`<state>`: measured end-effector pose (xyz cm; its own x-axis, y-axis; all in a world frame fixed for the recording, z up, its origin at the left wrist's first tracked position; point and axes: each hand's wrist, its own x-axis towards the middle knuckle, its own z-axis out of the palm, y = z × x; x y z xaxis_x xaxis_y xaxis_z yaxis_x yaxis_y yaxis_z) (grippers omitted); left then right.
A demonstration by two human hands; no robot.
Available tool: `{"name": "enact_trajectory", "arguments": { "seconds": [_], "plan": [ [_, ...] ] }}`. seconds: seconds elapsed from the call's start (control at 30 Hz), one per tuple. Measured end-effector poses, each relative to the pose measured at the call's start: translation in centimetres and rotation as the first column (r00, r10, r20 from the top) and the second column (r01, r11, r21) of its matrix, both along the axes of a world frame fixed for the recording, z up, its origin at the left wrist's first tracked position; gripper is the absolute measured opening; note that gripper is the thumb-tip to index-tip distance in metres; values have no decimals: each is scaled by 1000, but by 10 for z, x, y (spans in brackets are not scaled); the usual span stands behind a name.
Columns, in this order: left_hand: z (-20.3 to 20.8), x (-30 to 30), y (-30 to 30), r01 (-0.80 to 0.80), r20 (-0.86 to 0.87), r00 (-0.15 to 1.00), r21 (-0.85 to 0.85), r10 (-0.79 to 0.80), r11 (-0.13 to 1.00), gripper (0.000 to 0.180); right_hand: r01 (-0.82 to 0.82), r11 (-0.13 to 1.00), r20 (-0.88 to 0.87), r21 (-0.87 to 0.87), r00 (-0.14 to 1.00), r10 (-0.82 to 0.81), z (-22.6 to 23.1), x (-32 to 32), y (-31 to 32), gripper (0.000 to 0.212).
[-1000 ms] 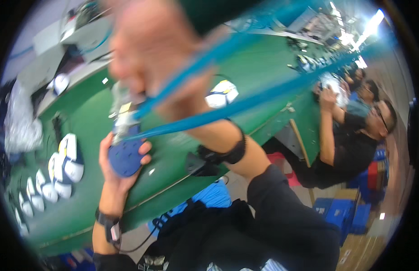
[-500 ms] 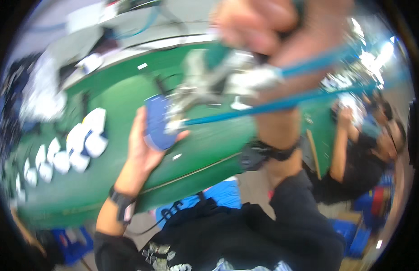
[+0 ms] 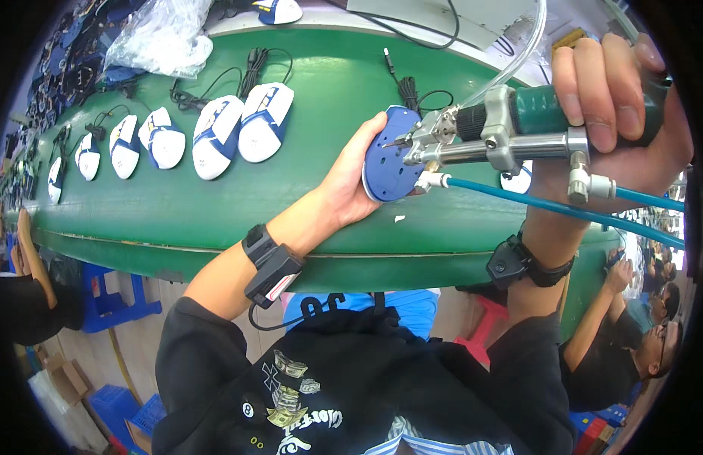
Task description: Using a pneumatic screwdriver to secure screws onto the bottom plates of computer mice on an assembly line.
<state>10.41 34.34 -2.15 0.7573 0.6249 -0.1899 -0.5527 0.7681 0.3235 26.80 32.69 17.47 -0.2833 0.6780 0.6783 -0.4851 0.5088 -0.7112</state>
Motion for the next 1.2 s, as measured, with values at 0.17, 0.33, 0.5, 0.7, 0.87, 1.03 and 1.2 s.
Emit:
{"name": "enact_trajectory", "arguments": {
  "seconds": [0.17, 0.33, 0.5, 0.7, 0.87, 1.03, 1.2],
  "plan": [
    [-2, -2, -1, -8, -25, 1000, 24, 9, 1000, 54, -169, 986, 120, -1, 978, 168, -17, 2, 9, 22],
    [-4, 0, -2, -39, -37, 998, 89, 42, 995, 52, -72, 995, 48, -62, 996, 75, -6, 4, -1, 24],
    [-10, 4, 1, -38, -23, 999, 94, 40, 995, 50, 134, 990, 42, 42, 990, -136, -30, -17, -15, 27],
    [1, 11, -2, -64, -28, 997, 119, 68, 991, 52, 67, 995, 9, 75, 998, -68, -16, 5, 11, 23],
    [-10, 2, 0, -41, -2, 999, 90, 41, 995, 51, 14, 995, -94, 96, 996, -5, -21, 5, 14, 23],
    [-6, 0, -2, -52, -26, 998, 52, 53, 997, 52, -9, 994, -186, 111, 982, 30, -20, -1, 12, 25],
    [-7, 6, -3, -67, -26, 997, 66, 69, 996, 54, -22, 994, -214, 106, 976, 45, -19, 2, 9, 26]
  ]
}}
